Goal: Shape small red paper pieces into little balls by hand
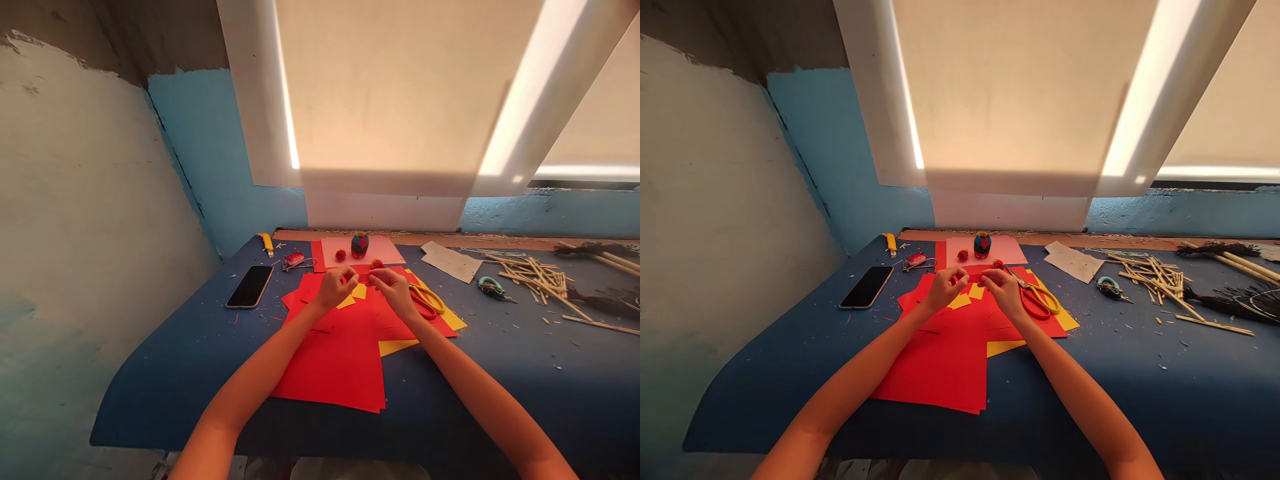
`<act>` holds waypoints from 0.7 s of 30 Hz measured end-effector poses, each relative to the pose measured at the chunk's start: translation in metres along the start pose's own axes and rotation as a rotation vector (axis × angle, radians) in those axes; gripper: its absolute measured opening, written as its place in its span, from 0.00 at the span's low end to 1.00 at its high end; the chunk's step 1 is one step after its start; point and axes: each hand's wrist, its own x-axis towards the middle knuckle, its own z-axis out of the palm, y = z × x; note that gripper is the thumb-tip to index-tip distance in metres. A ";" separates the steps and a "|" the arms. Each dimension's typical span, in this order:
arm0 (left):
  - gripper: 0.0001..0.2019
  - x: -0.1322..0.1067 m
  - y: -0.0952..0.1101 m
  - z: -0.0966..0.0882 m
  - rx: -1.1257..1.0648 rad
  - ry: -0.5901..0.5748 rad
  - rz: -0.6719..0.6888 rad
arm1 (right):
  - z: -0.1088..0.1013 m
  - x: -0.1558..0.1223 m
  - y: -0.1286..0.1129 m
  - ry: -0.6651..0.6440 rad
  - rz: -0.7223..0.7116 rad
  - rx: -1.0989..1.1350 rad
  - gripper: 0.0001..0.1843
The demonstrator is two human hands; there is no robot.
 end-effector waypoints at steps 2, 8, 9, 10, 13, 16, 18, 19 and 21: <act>0.08 0.000 -0.001 0.000 0.021 -0.006 -0.021 | -0.002 0.000 0.002 -0.004 -0.031 -0.022 0.13; 0.08 -0.001 -0.002 0.000 -0.050 -0.173 -0.016 | 0.001 -0.004 0.003 -0.031 -0.124 -0.158 0.08; 0.09 -0.001 -0.003 0.000 -0.059 -0.189 -0.017 | 0.002 -0.004 0.003 -0.031 -0.143 -0.197 0.08; 0.09 -0.001 -0.003 0.001 -0.070 -0.195 -0.027 | 0.002 -0.005 0.003 -0.026 -0.170 -0.240 0.07; 0.10 -0.002 -0.004 0.002 -0.137 -0.197 -0.091 | 0.003 -0.004 0.003 0.021 -0.291 -0.382 0.06; 0.10 -0.003 -0.004 0.003 -0.284 -0.208 -0.169 | 0.001 -0.004 0.004 0.050 -0.410 -0.486 0.08; 0.10 -0.003 -0.003 0.003 -0.389 -0.206 -0.234 | -0.003 -0.004 0.006 0.026 -0.461 -0.527 0.10; 0.11 -0.002 -0.003 0.003 -0.431 -0.202 -0.269 | -0.005 -0.003 0.008 -0.003 -0.482 -0.540 0.11; 0.11 -0.001 -0.003 0.002 -0.492 -0.193 -0.331 | -0.010 -0.002 0.011 -0.076 -0.524 -0.549 0.13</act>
